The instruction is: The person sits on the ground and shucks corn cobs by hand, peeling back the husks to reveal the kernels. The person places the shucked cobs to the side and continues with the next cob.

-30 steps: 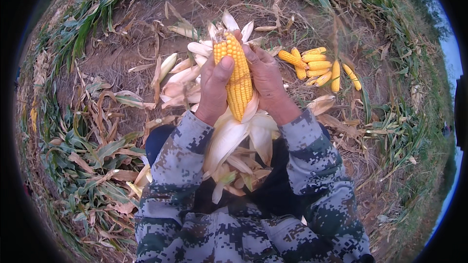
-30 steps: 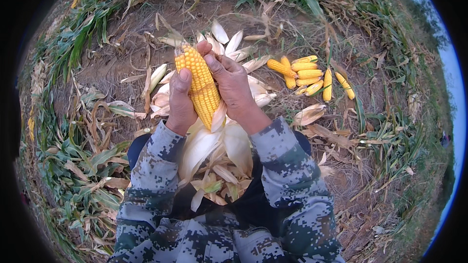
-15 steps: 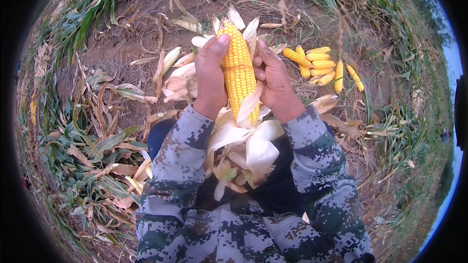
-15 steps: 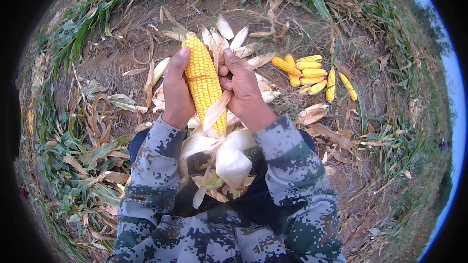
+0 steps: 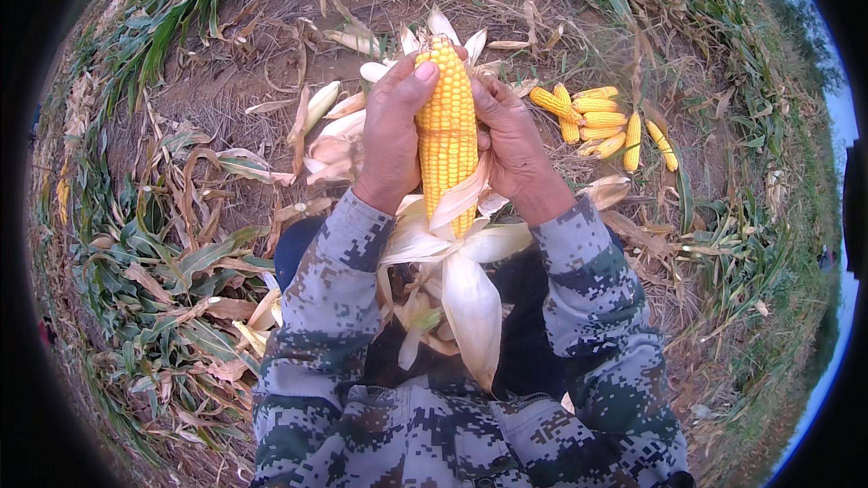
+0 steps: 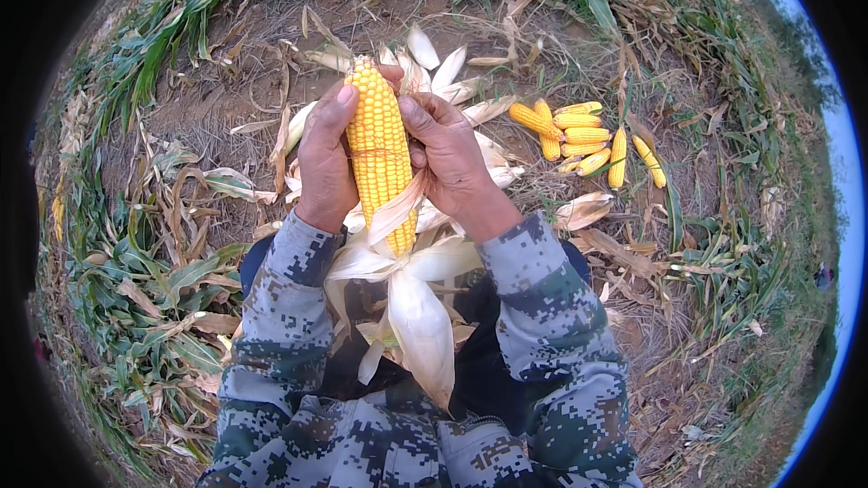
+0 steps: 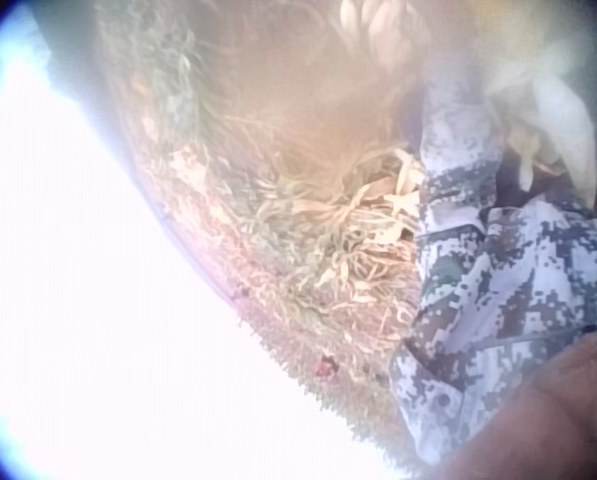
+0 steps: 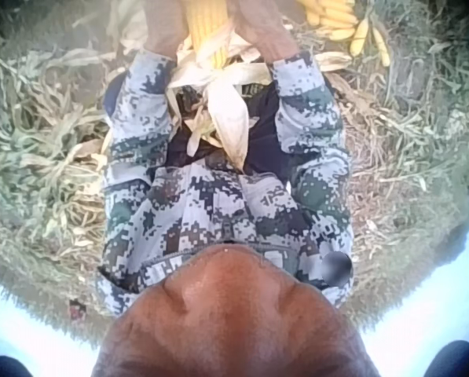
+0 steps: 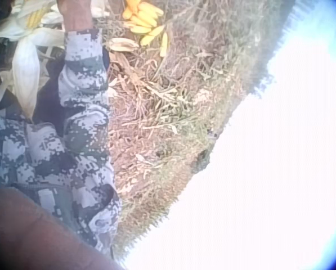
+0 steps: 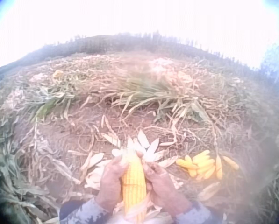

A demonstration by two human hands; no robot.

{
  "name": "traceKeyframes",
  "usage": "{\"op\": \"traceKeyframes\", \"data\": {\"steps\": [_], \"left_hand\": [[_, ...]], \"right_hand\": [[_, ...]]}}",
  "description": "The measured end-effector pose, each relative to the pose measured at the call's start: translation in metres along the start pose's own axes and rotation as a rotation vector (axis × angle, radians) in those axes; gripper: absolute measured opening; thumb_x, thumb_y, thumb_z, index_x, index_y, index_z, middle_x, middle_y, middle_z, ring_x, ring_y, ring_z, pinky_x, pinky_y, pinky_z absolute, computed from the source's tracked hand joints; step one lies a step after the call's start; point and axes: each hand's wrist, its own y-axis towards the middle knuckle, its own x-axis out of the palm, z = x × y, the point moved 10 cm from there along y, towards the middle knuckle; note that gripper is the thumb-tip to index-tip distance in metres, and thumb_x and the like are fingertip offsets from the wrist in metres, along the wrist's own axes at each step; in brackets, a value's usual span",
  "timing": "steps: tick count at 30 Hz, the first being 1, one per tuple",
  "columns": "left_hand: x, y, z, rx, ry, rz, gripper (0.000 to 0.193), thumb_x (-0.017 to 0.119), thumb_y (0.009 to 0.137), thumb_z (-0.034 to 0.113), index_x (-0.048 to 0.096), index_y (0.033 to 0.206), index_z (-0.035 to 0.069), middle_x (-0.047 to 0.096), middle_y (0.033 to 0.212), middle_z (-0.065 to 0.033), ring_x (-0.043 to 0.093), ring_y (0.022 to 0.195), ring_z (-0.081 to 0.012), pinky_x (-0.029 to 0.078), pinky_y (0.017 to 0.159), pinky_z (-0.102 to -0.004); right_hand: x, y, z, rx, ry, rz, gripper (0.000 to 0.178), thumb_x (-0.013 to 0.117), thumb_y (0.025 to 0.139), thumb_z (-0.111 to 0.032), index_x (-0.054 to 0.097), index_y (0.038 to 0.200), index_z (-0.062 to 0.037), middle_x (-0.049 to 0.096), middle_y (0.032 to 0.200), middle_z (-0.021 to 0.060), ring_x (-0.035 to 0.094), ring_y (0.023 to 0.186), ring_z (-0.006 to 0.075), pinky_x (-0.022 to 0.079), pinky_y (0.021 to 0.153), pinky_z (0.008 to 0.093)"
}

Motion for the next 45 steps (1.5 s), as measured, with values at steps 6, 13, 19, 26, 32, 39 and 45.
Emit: {"op": "traceKeyframes", "data": {"steps": [6, 13, 19, 26, 32, 39, 45], "left_hand": [[-0.031, 0.016, 0.017, 0.069, -0.009, 0.068, 0.050, 0.052, 0.108, 0.040, 0.060, 0.124, -0.006, 0.070, 0.113, -0.0198, 0.071, 0.098, -0.0273, 0.060, 0.090, -0.0409], [-0.105, 0.020, 0.064, 0.272, 0.016, 0.400, 0.043, 0.051, 0.110, 0.036, 0.059, 0.118, -0.005, 0.069, 0.109, -0.0196, 0.069, 0.102, -0.0300, 0.059, 0.093, -0.0453], [-0.110, 0.017, 0.073, 0.321, -0.022, 0.415, 0.036, 0.054, 0.109, 0.033, 0.060, 0.114, -0.002, 0.070, 0.102, -0.0173, 0.070, 0.093, -0.0272, 0.060, 0.084, -0.0421], [-0.099, 0.016, 0.067, 0.391, 0.082, 0.370, 0.034, 0.062, 0.106, 0.033, 0.062, 0.113, 0.000, 0.072, 0.101, -0.0167, 0.072, 0.091, -0.0247, 0.061, 0.080, -0.0395], [-0.077, 0.018, 0.047, 0.429, 0.083, 0.351, 0.032, 0.060, 0.107, 0.030, 0.061, 0.114, -0.002, 0.073, 0.105, -0.0181, 0.073, 0.091, -0.0250, 0.060, 0.084, -0.0390], [-0.078, 0.009, 0.059, 0.349, -0.082, 0.325, 0.037, 0.062, 0.106, 0.032, 0.061, 0.116, -0.003, 0.073, 0.102, -0.0166, 0.075, 0.095, -0.0290, 0.062, 0.088, -0.0396], [-0.074, 0.015, 0.053, 0.211, -0.020, 0.294, 0.033, 0.073, 0.099, 0.028, 0.061, 0.113, 0.001, 0.071, 0.098, -0.0136, 0.072, 0.087, -0.0229, 0.062, 0.083, -0.0399]], "right_hand": [[0.015, -0.008, -0.019, -0.017, -0.037, -0.143, 0.017, 0.069, 0.103, -0.021, 0.065, 0.102, -0.0046, 0.063, 0.077, 0.0010, 0.046, 0.049, 0.0019, 0.037, 0.044, 0.0153], [0.020, -0.047, 0.025, 0.442, -0.573, -0.335, 0.025, 0.074, 0.100, -0.026, 0.066, 0.103, -0.0025, 0.059, 0.074, -0.0029, 0.047, 0.054, 0.0019, 0.034, 0.048, 0.0184], [0.013, -0.042, 0.022, 0.354, -0.773, -0.292, 0.027, 0.074, 0.099, -0.029, 0.065, 0.101, -0.0031, 0.057, 0.067, -0.0030, 0.045, 0.048, 0.0022, 0.032, 0.043, 0.0195], [0.001, -0.016, -0.040, -0.332, -1.115, 0.078, 0.051, 0.076, 0.096, -0.047, 0.073, 0.109, 0.0025, 0.069, 0.087, 0.0017, 0.060, 0.080, 0.0079, 0.050, 0.072, 0.0259], [0.015, -0.010, 0.006, -0.160, -1.028, -0.134, 0.074, 0.082, 0.085, -0.058, 0.068, 0.123, 0.0027, 0.073, 0.102, 0.0078, 0.068, 0.095, 0.0157, 0.054, 0.087, 0.0309], [0.020, -0.007, 0.058, 0.058, -0.846, -0.234, 0.047, 0.083, 0.073, -0.014, 0.069, 0.115, 0.0012, 0.072, 0.093, 0.0079, 0.068, 0.083, 0.0137, 0.056, 0.080, 0.0355], [0.016, -0.012, 0.059, -0.012, -1.000, -0.133, 0.035, 0.080, 0.076, -0.019, 0.070, 0.103, 0.0014, 0.072, 0.077, 0.0086, 0.069, 0.068, 0.0182, 0.057, 0.072, 0.0348]]}}
